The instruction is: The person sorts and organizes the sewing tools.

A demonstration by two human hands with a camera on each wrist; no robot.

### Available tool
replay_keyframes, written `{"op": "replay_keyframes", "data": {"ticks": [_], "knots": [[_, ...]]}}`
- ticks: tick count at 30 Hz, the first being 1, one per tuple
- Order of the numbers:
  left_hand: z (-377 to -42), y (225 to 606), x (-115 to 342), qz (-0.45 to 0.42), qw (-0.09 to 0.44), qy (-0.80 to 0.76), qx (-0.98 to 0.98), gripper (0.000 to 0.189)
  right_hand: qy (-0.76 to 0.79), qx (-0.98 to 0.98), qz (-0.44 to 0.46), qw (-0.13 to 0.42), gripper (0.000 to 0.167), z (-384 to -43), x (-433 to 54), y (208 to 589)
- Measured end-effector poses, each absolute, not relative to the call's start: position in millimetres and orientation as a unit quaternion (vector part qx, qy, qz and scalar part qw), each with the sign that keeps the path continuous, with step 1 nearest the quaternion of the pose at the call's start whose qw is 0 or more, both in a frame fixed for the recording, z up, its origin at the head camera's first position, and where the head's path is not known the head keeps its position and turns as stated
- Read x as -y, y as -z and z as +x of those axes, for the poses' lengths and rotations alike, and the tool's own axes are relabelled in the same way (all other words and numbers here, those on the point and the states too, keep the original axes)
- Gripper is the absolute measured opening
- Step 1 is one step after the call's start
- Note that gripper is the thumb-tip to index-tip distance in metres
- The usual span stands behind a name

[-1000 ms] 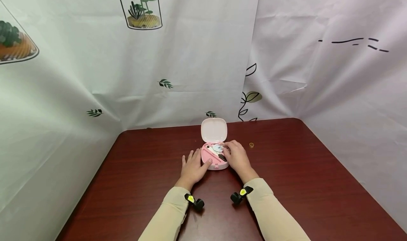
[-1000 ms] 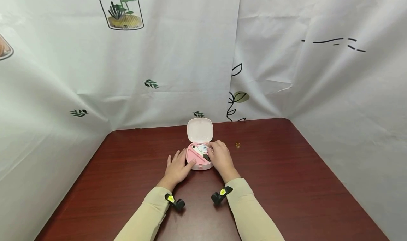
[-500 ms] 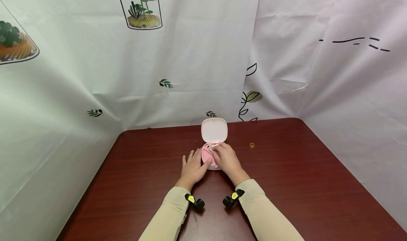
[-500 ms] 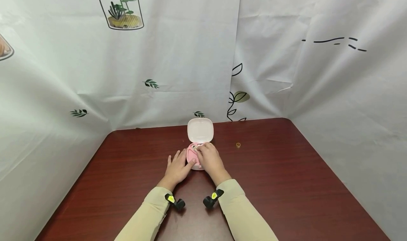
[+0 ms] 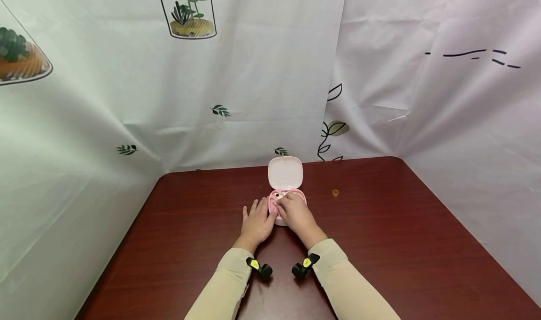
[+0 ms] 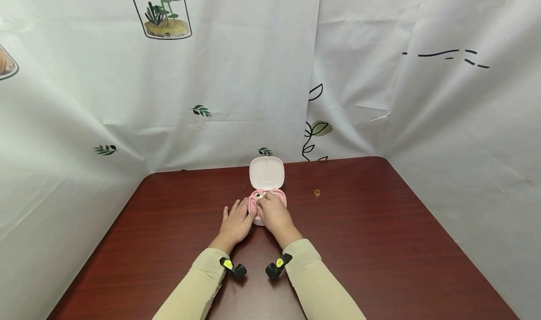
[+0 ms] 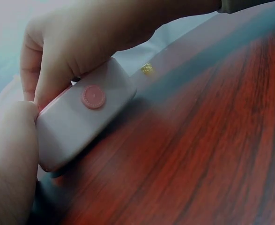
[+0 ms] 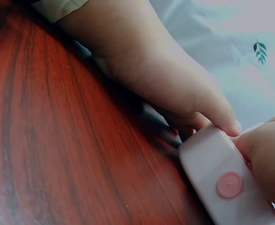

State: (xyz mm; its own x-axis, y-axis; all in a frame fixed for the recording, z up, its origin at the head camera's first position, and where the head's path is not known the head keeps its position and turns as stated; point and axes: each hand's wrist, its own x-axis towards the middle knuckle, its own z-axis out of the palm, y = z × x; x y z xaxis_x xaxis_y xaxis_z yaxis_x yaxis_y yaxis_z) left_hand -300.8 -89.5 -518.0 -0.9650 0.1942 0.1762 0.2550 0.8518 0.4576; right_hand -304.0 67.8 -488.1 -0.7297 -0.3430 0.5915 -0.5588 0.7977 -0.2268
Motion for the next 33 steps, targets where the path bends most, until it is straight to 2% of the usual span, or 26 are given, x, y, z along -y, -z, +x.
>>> {"op": "replay_keyframes", "data": {"ticks": [15,27,33], "knots": [[-298.1,514.4,89.0,-0.116,0.063,0.247,0.96,0.061,-0.148,0.916,0.24,0.287,0.007,-300.0,-62.2,486.8],[-298.9,513.6,88.7,-0.118,0.06,0.245,0.96,0.062,-0.08,0.926,0.249,0.271,0.018,-301.5,-63.1,485.3],[-298.6,513.7,88.0,-0.115,0.056,0.243,0.962,0.062,-0.112,0.925,0.238,0.272,0.019,-300.0,-66.0,486.7]]}}
